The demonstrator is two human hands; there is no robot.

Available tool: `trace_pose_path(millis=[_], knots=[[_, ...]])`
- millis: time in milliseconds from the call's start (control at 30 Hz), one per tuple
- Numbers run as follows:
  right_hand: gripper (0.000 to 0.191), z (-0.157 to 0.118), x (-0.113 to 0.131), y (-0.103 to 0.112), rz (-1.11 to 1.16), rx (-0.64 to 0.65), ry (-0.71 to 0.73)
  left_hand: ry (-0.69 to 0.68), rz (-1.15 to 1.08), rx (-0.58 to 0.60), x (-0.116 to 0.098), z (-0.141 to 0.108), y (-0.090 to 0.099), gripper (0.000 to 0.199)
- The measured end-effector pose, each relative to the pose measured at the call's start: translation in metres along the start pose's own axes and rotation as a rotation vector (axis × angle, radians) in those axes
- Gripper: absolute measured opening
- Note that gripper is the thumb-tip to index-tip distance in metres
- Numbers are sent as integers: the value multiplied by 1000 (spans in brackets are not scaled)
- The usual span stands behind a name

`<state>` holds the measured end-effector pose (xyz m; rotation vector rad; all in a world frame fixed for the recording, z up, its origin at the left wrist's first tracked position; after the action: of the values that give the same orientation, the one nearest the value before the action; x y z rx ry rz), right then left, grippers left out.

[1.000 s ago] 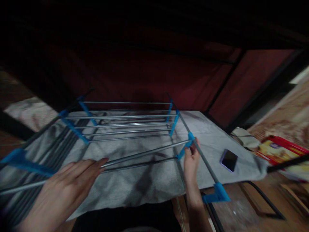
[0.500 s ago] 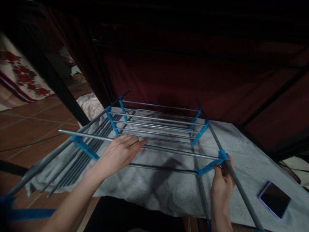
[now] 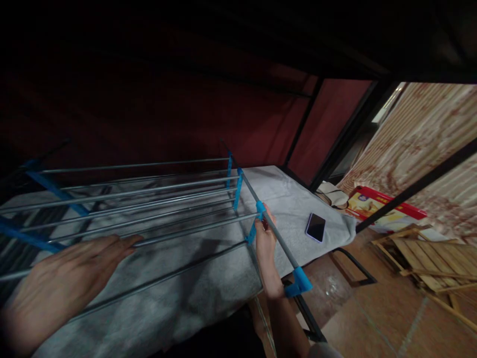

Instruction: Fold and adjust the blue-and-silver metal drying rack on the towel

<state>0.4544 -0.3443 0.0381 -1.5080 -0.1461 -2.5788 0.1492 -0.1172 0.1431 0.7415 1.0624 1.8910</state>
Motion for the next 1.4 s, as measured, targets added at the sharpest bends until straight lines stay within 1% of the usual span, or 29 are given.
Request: trace_pose_path(millis=[133,200,367,533,600,700,867,967,1000,1100,1133,1200,1300,1367,1400], knots=[[57,0,0,0,10,-1,-9,25,-25,68,7,2,-9,39],[55,0,2,0,12,-16,6,41,-38,81,9,2,-12,39],[47,0,4,1,-24,-8,-13,56,-3,113,7,-1,-16,41],[45,-2,4,0,5,-14,-13,113,-102,137,6,-2,-17,37],[46,-2,3,0,20,-17,-11,106,-86,150,4,0,-16,36],[48,-3,2,0,22,-31,2,48,-18,151,-1,4,-12,41],[56,-2,0,-2,35,-22,36,-21,37,112,-10,4,-9,44],[61,-8,2,-3,-7,16,55,-21,7,25,-19,0,-5,39],[63,-11,2,-3,-32,24,61,-26,-13,-32,-23,-2,-1,37],[70,-21,2,0,-115,29,84,9,-56,-24,-26,-4,1,28],[72,-24,1,1,-125,26,98,24,-63,-17,-26,-4,2,27],[76,-30,-4,4,-113,22,86,44,-73,-44,-24,-5,7,30],[79,-44,-14,12,-153,17,28,68,-108,-151,-20,-15,18,36],[76,-54,-14,14,-177,30,36,109,-139,-234,-17,-29,24,35],[73,-60,-10,13,-179,52,64,144,-155,-276,-14,-39,26,33]])
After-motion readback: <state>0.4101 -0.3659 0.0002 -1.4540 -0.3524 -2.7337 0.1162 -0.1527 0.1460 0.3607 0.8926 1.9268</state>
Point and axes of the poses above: each hand's wrist, its own z-axis towards the middle knuckle, its own y-axis out of the back of the hand, x = y × z, the point moved 7 cm from there along z, towards the middle knuckle, and after that the axes turned 12 degrees about y, right-handed, at the moved point
